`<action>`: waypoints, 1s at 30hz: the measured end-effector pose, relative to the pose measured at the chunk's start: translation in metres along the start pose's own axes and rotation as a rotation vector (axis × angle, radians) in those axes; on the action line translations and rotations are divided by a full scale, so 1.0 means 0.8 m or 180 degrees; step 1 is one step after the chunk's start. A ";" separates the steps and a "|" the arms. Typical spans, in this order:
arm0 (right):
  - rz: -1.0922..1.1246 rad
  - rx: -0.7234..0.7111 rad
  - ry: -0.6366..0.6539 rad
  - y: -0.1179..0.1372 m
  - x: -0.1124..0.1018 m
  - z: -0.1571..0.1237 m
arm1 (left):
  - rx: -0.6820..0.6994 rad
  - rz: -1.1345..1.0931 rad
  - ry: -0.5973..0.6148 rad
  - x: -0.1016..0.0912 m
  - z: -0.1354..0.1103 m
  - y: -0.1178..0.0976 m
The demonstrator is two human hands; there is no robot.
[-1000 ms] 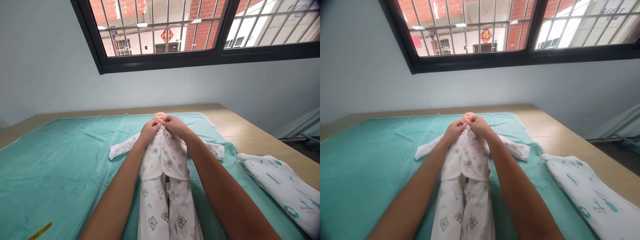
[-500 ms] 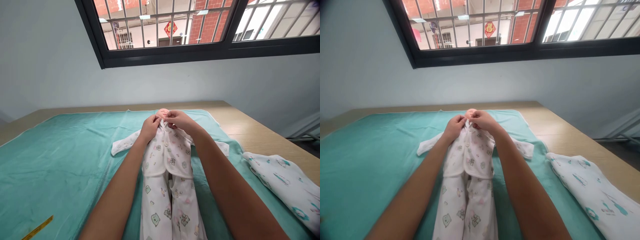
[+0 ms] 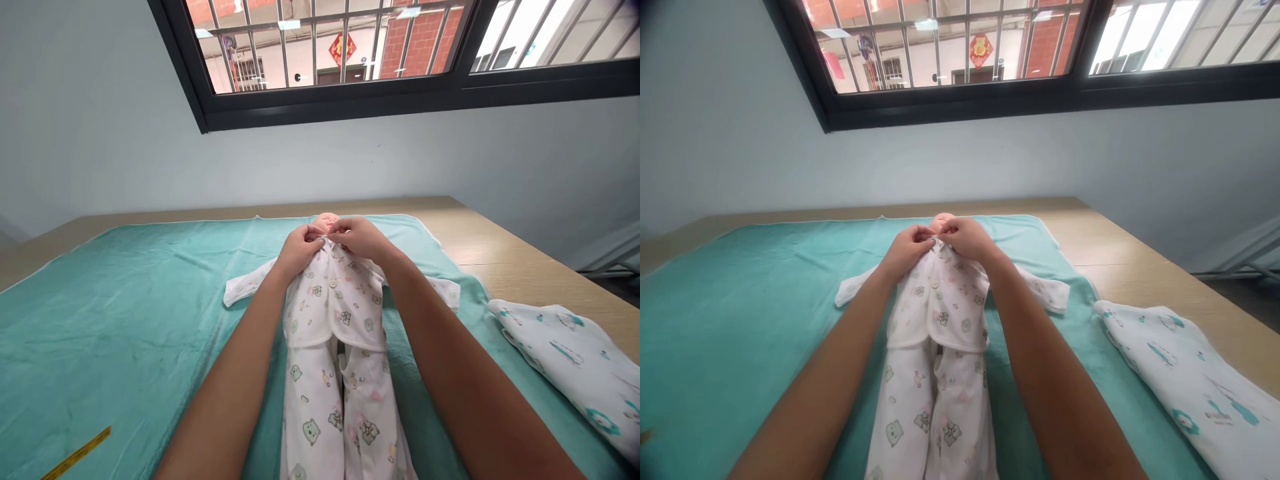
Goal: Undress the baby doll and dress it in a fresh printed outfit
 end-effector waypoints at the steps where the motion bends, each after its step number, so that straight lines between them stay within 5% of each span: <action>1: 0.0034 0.0000 -0.0029 0.000 0.000 0.000 | -0.0005 0.0048 -0.0053 0.000 0.001 0.000; 16: -0.0323 -0.0344 -0.0672 0.007 0.005 0.002 | 0.0302 0.0471 -0.0244 0.005 0.000 -0.001; 30: -0.0191 0.0319 -0.0282 -0.004 0.008 0.005 | 0.0329 -0.0488 -0.0452 0.002 0.003 0.004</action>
Point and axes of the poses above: each hand's wrist, its own z-axis towards the middle knuckle, its own x-axis out of the palm, y = z × x, the point moved 2 cm from there along z, towards the middle knuckle, and after that the axes turned 14 degrees about -z, right-handed, at the moved point
